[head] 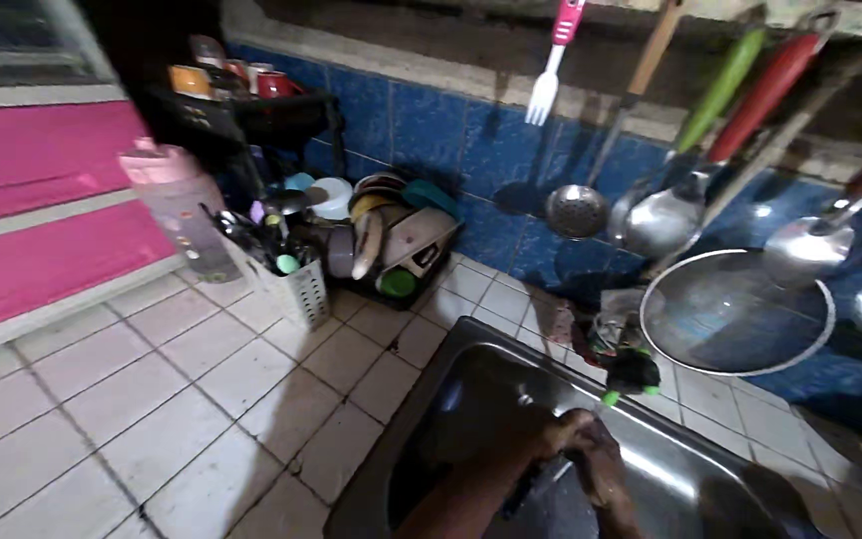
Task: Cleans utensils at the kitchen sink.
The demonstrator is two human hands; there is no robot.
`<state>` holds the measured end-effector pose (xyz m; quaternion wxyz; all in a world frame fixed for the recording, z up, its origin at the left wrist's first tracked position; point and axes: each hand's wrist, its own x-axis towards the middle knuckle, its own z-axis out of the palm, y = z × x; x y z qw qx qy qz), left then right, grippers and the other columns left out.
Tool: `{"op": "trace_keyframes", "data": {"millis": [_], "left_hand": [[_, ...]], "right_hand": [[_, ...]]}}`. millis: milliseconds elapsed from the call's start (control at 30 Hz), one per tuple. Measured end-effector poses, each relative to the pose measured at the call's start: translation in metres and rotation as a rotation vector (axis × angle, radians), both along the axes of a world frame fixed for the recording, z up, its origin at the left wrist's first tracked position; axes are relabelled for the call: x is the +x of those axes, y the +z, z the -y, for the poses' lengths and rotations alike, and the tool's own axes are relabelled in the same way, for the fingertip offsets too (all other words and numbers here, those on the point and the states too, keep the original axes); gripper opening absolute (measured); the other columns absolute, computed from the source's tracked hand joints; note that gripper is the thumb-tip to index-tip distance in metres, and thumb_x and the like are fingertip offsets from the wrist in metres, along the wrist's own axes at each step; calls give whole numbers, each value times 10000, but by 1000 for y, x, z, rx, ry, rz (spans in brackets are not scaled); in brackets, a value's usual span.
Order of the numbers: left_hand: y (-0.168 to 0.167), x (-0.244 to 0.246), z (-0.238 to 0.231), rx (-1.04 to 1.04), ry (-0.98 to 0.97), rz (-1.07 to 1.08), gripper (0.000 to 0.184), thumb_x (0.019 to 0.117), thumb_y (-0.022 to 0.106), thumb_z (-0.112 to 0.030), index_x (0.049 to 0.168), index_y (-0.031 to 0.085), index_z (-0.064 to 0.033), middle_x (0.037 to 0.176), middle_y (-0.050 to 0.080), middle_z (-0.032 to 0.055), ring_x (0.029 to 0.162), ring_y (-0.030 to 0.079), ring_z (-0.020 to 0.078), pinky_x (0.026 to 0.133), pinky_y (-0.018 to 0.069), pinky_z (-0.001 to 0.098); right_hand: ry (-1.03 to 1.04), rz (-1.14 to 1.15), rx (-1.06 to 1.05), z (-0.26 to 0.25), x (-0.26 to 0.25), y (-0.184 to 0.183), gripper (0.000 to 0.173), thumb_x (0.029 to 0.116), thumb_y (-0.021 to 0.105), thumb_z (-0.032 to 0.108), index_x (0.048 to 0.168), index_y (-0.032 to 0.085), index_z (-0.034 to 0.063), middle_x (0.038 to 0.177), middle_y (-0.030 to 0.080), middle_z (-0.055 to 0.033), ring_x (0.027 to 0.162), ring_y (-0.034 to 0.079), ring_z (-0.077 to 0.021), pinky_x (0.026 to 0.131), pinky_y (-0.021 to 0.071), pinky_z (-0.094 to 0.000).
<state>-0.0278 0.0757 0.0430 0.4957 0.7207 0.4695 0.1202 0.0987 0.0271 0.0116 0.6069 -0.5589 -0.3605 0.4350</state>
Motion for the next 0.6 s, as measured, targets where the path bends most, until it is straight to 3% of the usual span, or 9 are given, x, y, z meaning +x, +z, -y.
{"op": "trace_keyframes", "data": {"millis": [100,200,300,400,433,467,500,533,600], "left_hand": [[4,-12,6,17,-182,0,640,1005,581,-519,1324,615,35,1288,637,272,1225,605,402,1062,446,592],[-15,-10,15,-108,-215,225,656,892,802,-208,1406,512,78,1279,625,296,1179,614,389,1052,454,557],[-22,-9,25,-206,-111,333,479,910,767,-131,1274,576,115,1163,666,258,1056,654,306,986,504,484],[-30,-6,31,-309,-30,532,318,956,649,-50,1220,580,115,1063,669,183,938,635,199,907,522,387],[-31,-7,34,-331,24,616,269,977,608,-35,1208,571,97,1004,665,127,874,633,134,849,540,321],[-33,-9,35,-351,88,681,251,998,590,-35,1212,564,94,971,667,106,831,642,105,808,556,288],[-34,-14,35,-335,146,700,267,1011,589,-50,1227,562,105,956,667,108,804,635,93,785,551,269],[-33,-20,34,-285,181,648,290,1020,594,-84,1237,562,105,958,655,111,799,615,89,780,537,260],[-25,-35,33,-174,232,388,370,1014,633,-218,1212,602,93,1003,662,169,856,623,189,824,529,359]], "right_hand": [[-5,44,-29,3,12,8,294,969,526,-2,1261,531,-33,897,661,-21,723,654,-56,649,585,-253],[49,7,-17,2,12,17,292,946,540,37,1234,531,-11,878,659,9,727,661,-48,671,595,-258],[156,72,-23,2,3,28,253,921,567,32,1172,582,1,878,687,5,715,667,-52,644,596,-259],[231,324,-14,12,-1,40,487,907,652,63,1371,521,-6,1120,661,-77,852,664,-71,711,585,-251],[265,492,7,19,1,49,568,910,675,86,1432,480,-26,1264,629,-131,1022,652,-116,861,566,-282],[291,679,56,29,3,59,604,919,689,90,1451,464,-87,1379,578,-245,1207,612,-261,1021,508,-398],[291,881,150,39,4,72,535,927,685,62,1390,518,-147,1367,574,-336,1249,601,-409,1061,482,-517],[268,1078,277,48,6,87,387,939,653,27,1277,610,-158,1271,629,-352,1168,645,-467,1001,521,-563],[194,1417,508,58,11,120,228,962,574,-33,1131,712,-100,1169,690,-304,1093,682,-463,942,555,-562]]}}
